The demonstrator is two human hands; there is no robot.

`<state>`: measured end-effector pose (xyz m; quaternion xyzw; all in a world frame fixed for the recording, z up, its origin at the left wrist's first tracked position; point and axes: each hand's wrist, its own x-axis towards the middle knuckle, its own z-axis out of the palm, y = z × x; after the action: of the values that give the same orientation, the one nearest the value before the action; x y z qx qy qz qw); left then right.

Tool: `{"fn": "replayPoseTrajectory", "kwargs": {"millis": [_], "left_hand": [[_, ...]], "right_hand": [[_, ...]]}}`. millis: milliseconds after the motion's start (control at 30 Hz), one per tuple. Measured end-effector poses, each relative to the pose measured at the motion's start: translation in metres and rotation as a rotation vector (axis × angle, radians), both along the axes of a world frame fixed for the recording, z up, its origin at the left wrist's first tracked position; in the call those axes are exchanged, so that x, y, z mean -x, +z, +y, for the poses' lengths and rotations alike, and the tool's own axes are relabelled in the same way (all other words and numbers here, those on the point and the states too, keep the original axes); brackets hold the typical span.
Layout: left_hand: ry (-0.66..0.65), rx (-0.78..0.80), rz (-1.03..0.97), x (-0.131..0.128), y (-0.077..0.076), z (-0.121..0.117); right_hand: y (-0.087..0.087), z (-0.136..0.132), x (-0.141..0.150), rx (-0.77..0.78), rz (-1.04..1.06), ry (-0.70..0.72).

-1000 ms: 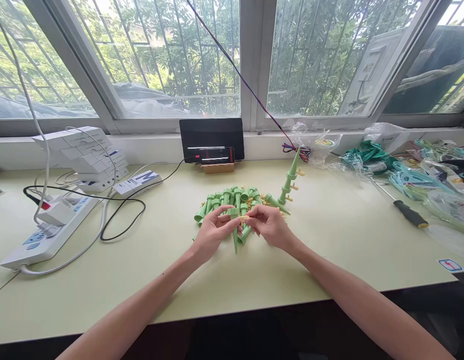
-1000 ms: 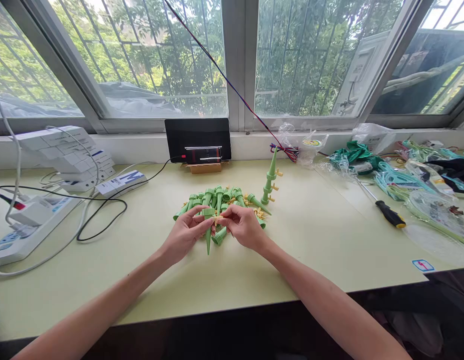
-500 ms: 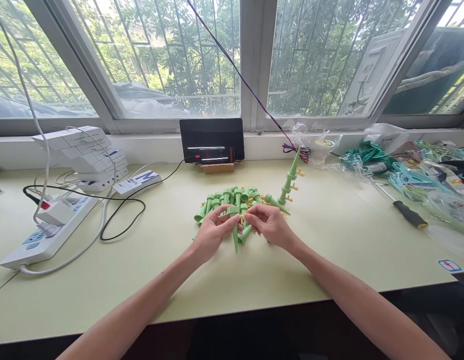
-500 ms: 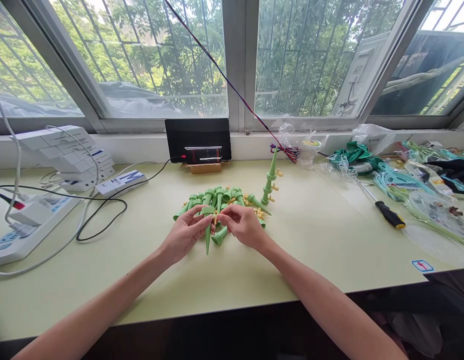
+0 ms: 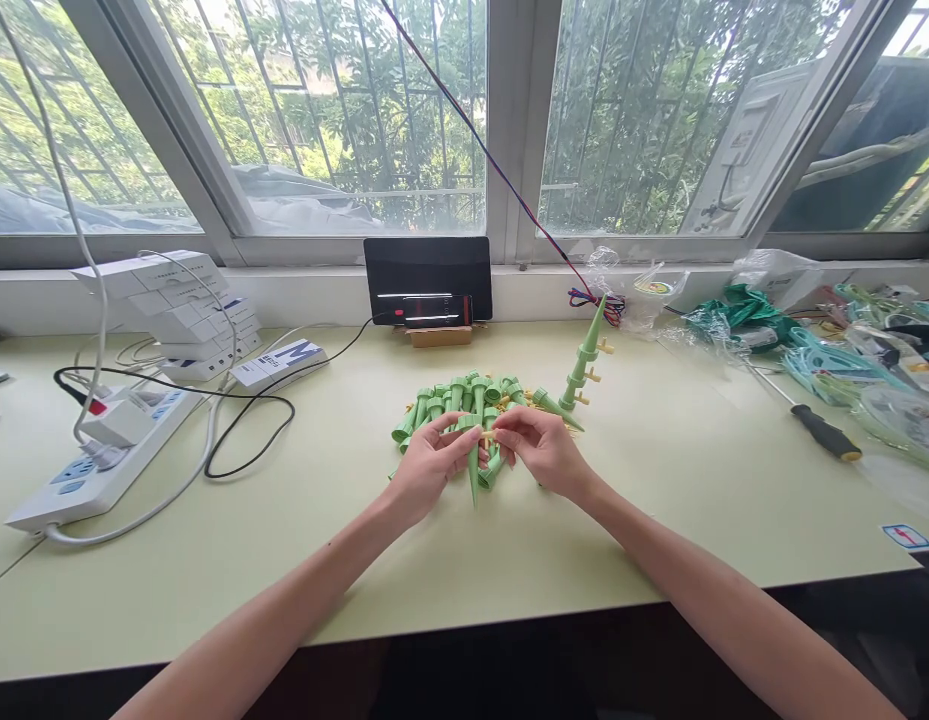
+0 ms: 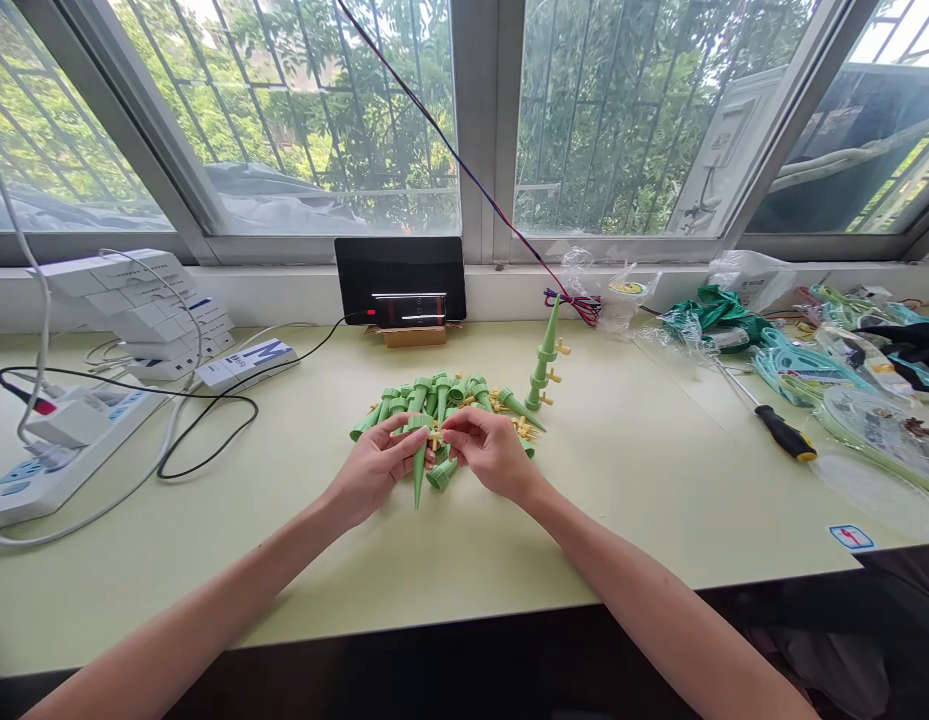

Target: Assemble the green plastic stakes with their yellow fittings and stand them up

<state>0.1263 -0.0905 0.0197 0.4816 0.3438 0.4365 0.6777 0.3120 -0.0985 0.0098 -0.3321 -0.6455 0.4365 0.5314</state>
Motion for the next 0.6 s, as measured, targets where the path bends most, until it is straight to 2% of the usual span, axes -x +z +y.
{"fn": "replayPoseTrajectory", "kwargs": {"millis": [333, 600], "left_hand": [[0.021, 0.029, -0.058, -0.0030, 0.0003, -0.0009], [0.048, -0.158, 0.098, -0.0004, -0.0010, -0.0036]], "right_hand": [[-0.0019, -0.0009, 0.0022, 0.003, 0.085, -0.015], [0.0001, -0.0018, 0.0018, 0.030, 0.078, -0.001]]}}
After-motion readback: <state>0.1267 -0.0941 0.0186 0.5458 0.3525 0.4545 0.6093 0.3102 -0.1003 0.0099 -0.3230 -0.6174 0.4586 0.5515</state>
